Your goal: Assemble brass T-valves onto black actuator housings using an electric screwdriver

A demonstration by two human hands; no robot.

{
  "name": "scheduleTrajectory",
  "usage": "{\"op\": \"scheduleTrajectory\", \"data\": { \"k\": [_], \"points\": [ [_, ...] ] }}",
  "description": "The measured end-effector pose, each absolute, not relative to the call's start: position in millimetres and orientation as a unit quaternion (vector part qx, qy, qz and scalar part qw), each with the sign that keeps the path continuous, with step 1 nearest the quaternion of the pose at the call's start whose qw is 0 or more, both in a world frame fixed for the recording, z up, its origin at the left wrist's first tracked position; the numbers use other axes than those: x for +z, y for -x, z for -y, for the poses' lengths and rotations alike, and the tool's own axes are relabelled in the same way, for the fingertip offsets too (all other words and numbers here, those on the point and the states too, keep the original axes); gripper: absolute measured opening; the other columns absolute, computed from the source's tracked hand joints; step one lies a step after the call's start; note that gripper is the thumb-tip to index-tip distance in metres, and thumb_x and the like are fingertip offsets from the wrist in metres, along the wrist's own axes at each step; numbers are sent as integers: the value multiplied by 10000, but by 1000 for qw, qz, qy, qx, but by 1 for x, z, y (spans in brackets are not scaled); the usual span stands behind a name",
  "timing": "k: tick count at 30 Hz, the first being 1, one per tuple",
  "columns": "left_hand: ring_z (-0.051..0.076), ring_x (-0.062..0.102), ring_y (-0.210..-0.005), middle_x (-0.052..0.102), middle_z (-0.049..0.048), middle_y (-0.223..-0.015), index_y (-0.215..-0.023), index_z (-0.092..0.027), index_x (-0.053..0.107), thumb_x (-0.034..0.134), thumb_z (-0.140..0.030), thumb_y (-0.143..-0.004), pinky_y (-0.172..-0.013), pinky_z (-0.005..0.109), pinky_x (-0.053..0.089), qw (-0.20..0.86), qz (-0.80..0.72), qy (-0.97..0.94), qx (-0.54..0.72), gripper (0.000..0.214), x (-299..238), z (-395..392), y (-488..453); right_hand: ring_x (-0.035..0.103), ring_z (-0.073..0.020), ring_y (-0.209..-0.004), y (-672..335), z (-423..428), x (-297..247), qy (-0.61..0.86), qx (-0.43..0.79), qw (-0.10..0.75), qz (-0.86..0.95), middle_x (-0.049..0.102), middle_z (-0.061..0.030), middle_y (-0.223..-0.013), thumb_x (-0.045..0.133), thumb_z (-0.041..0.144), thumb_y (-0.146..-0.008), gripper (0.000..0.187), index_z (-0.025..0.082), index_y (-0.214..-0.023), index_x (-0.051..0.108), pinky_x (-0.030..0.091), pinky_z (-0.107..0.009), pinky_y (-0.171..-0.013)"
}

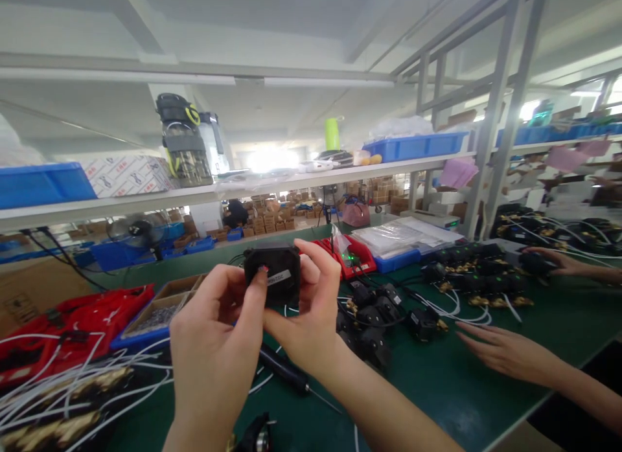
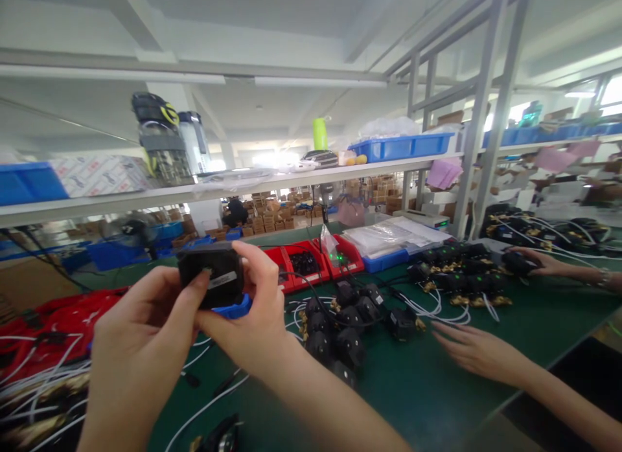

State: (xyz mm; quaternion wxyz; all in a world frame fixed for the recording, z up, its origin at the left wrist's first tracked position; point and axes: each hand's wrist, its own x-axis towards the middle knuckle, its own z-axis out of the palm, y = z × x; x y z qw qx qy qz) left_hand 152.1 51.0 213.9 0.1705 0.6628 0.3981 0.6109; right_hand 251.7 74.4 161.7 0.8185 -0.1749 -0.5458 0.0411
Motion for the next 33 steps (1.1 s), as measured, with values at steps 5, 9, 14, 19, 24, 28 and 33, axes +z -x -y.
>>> {"op": "scheduleTrajectory", "data": {
  "k": [5, 9, 14, 19, 24, 28, 33],
  "points": [
    [129, 482, -507, 551, -41, -544, -635, -235, 588, 665, -568, -764, -469, 246, 356, 162, -416, -669, 594, 365, 218, -52, -151, 731, -207, -938, -251, -75, 161, 179, 48, 814, 551, 682, -45, -1170, 851, 105, -668, 870, 345, -1397, 441, 637, -343, -774],
    [124, 505, -513, 577, -47, -560, -641, -240, 603, 617, -464, -789, -493, 241, 375, 115, -417, -669, 604, 268, 216, -51, -152, 737, -203, -919, -249, -75, 160, 178, 58, 815, 548, 696, -42, -1128, 841, 125, -692, 836, 337, -1395, 440, 640, -338, -750],
    [134, 518, -538, 592, -41, -589, -648, -241, 575, 643, -527, -783, -496, 251, 383, 138, -416, -670, 599, 323, 213, -52, -155, 737, -213, -994, -247, -76, 160, 173, 38, 830, 529, 683, -63, -1190, 833, 156, -731, 782, 346, -1386, 449, 645, -350, -794],
    [129, 492, -501, 552, -46, -546, -621, -242, 566, 616, -485, -764, -472, 253, 365, 128, -430, -670, 592, 286, 215, -52, -154, 740, -194, -934, -246, -77, 159, 175, 55, 826, 532, 697, -44, -1130, 867, 167, -713, 811, 344, -1390, 456, 639, -318, -757],
    [133, 533, -519, 592, -40, -558, -623, -242, 581, 574, -446, -769, -502, 258, 394, 92, -439, -670, 591, 251, 215, -52, -153, 730, -187, -915, -243, -78, 157, 173, 43, 833, 524, 685, -41, -1119, 878, 193, -713, 805, 332, -1379, 449, 636, -316, -747],
    [141, 561, -582, 629, -34, -651, -713, -239, 609, 634, -537, -810, -529, 250, 421, 152, -428, -663, 596, 314, 207, -55, -155, 731, -205, -976, -242, -81, 153, 185, 24, 840, 510, 662, -71, -1180, 877, 217, -731, 807, 335, -1394, 430, 642, -325, -766],
    [150, 591, -658, 611, -41, -701, -794, -245, 636, 677, -539, -798, -533, 226, 442, 215, -400, -639, 621, 297, 205, -57, -154, 745, -203, -962, -243, -83, 149, 163, 30, 817, 552, 680, -72, -1140, 863, 190, -754, 798, 300, -1393, 396, 649, -324, -793]
  ]
}}
